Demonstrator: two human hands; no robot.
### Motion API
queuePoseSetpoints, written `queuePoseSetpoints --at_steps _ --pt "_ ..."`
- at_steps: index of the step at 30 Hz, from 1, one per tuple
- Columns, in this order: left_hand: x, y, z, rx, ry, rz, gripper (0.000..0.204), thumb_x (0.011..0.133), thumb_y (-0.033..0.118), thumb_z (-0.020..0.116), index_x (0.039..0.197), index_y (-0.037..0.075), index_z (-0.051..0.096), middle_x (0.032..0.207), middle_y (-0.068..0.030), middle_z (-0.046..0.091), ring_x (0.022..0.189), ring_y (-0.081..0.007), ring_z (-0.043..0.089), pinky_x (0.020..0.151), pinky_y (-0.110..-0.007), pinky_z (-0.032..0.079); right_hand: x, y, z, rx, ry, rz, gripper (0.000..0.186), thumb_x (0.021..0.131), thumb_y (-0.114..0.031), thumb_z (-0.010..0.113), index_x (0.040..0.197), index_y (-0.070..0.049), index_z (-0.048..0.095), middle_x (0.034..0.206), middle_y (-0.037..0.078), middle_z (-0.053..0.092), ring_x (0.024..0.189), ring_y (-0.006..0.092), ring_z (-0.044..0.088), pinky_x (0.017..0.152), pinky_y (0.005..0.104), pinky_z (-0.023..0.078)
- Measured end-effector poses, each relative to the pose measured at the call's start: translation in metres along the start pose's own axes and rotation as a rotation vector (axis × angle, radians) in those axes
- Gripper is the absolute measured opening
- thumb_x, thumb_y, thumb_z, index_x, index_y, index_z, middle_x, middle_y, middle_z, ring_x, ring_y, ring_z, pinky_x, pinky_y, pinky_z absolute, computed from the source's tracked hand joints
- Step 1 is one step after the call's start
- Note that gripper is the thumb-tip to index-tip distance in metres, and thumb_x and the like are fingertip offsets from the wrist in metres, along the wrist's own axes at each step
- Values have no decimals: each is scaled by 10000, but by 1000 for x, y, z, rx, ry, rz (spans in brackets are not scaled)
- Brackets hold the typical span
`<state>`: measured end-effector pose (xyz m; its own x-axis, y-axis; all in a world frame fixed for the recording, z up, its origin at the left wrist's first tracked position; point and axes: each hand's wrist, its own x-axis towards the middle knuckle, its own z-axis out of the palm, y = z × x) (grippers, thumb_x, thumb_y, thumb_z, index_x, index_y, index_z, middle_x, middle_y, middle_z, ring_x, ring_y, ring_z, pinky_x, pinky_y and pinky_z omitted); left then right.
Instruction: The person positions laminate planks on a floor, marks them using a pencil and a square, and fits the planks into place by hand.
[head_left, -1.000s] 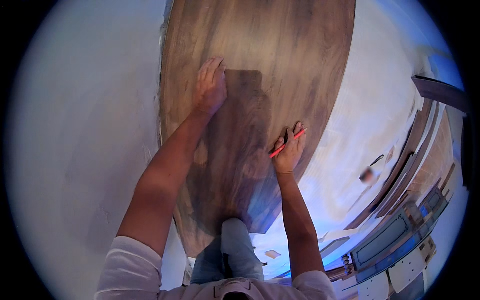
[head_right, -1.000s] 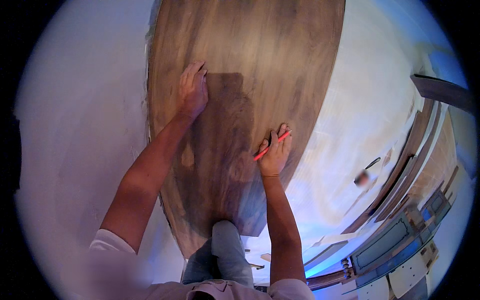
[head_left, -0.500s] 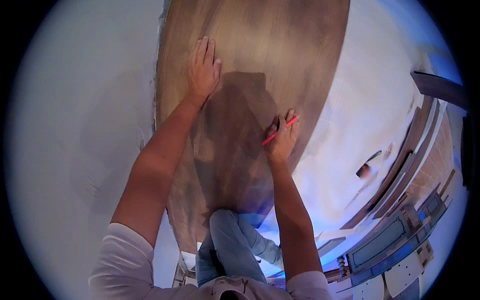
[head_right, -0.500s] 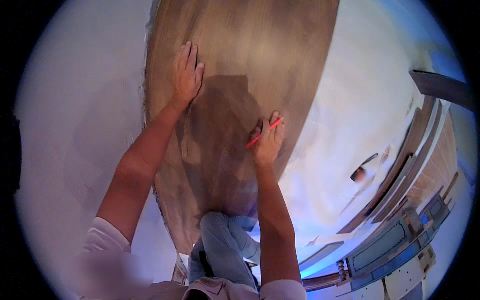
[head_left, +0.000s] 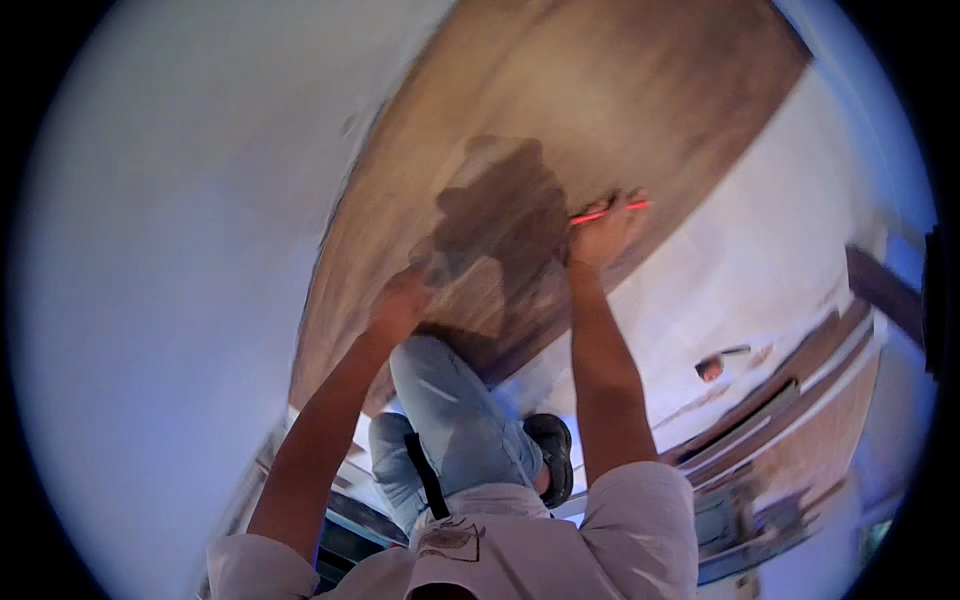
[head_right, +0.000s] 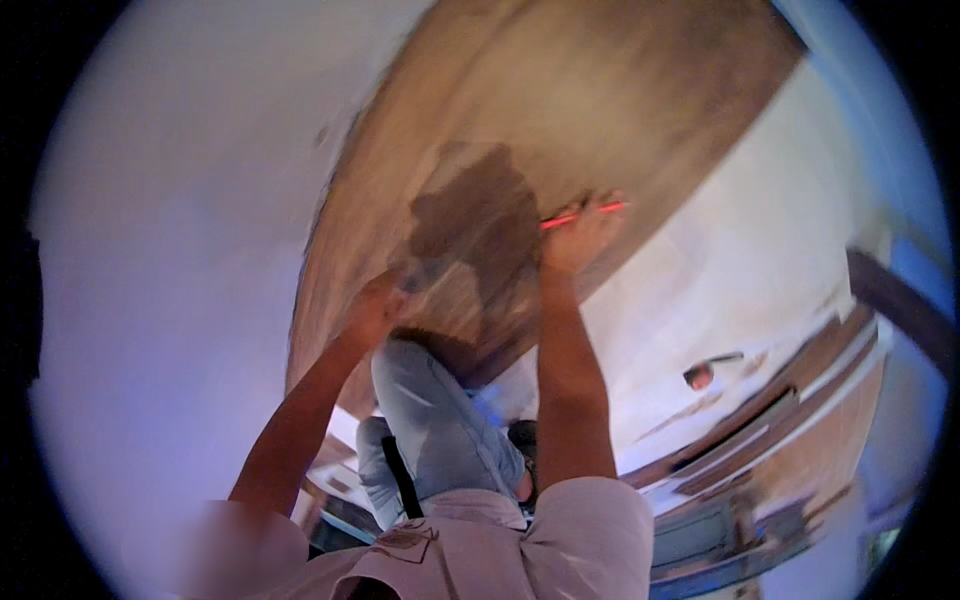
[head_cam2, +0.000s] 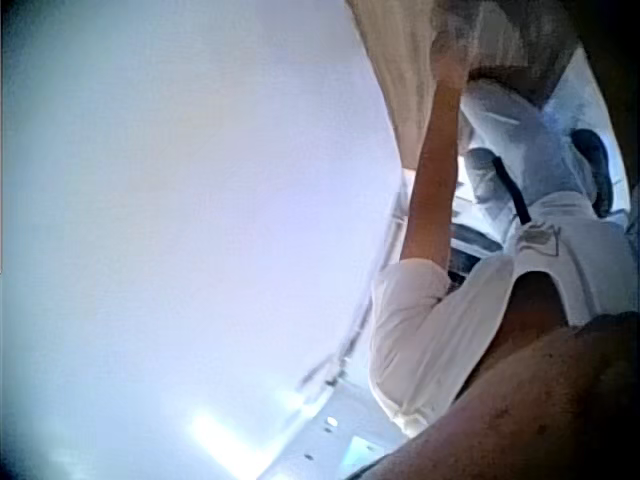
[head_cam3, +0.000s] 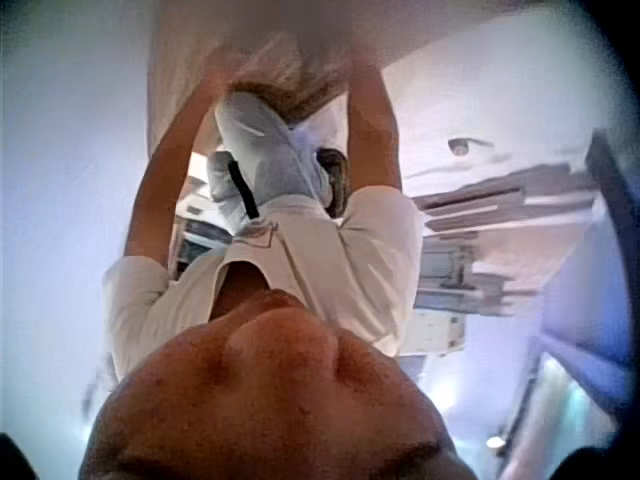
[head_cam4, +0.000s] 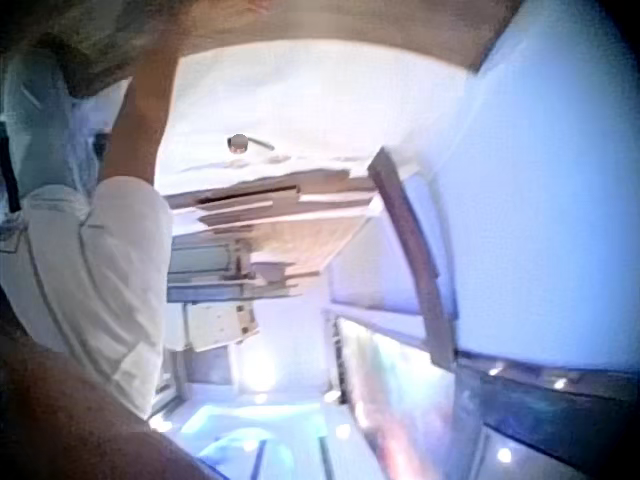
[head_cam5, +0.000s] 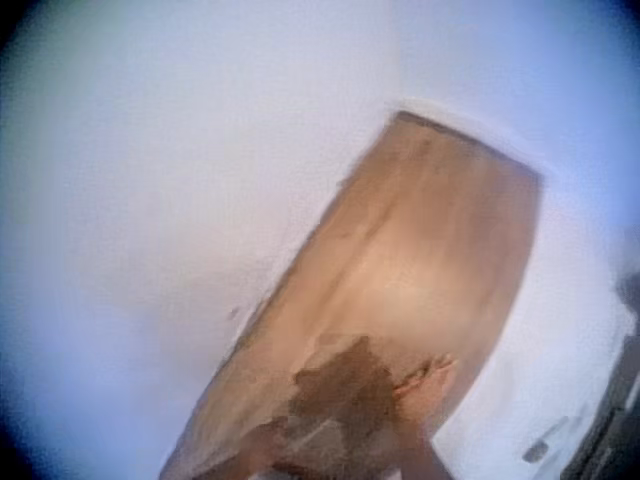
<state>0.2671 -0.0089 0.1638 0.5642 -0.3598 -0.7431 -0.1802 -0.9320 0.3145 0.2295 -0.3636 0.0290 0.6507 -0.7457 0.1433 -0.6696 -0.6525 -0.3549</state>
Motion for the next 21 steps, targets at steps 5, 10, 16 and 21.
queuePoseSetpoints --at_steps 5,10,16,21 --pt "-278 -153 91 15 281 -499 467 1038 342 591 1400 49 619 1367 -235 655 1258 -392 626 1108 -467 479 -6 -7 -5 -94 -34 -181 409 985 -214 591 1299 41 650 1469 297 531 1453 479 397 1237 536 282" --pt "-467 -141 191 -366 406 -882 377 1028 280 625 1307 32 676 1205 -233 738 1089 -387 725 952 -428 570 -4 -13 -16 -499 -114 -427 487 883 -312 721 1237 18 670 1250 259 645 1354 467 489 1182 603 320" --pt "-570 -140 361 -524 268 -899 404 1000 305 651 1288 24 683 1136 -223 755 1049 -376 735 932 -433 573 -12 5 4 -539 73 -554 466 868 -382 716 1167 -23 711 1177 225 684 1206 415 598 1099 580 385" --pt "-503 -145 485 -763 244 -772 495 958 325 705 1360 41 643 1233 -210 727 1147 -376 696 1020 -439 539 18 27 18 -867 -113 -681 452 947 -489 610 1191 -139 757 1257 131 713 1227 375 631 1038 537 443"
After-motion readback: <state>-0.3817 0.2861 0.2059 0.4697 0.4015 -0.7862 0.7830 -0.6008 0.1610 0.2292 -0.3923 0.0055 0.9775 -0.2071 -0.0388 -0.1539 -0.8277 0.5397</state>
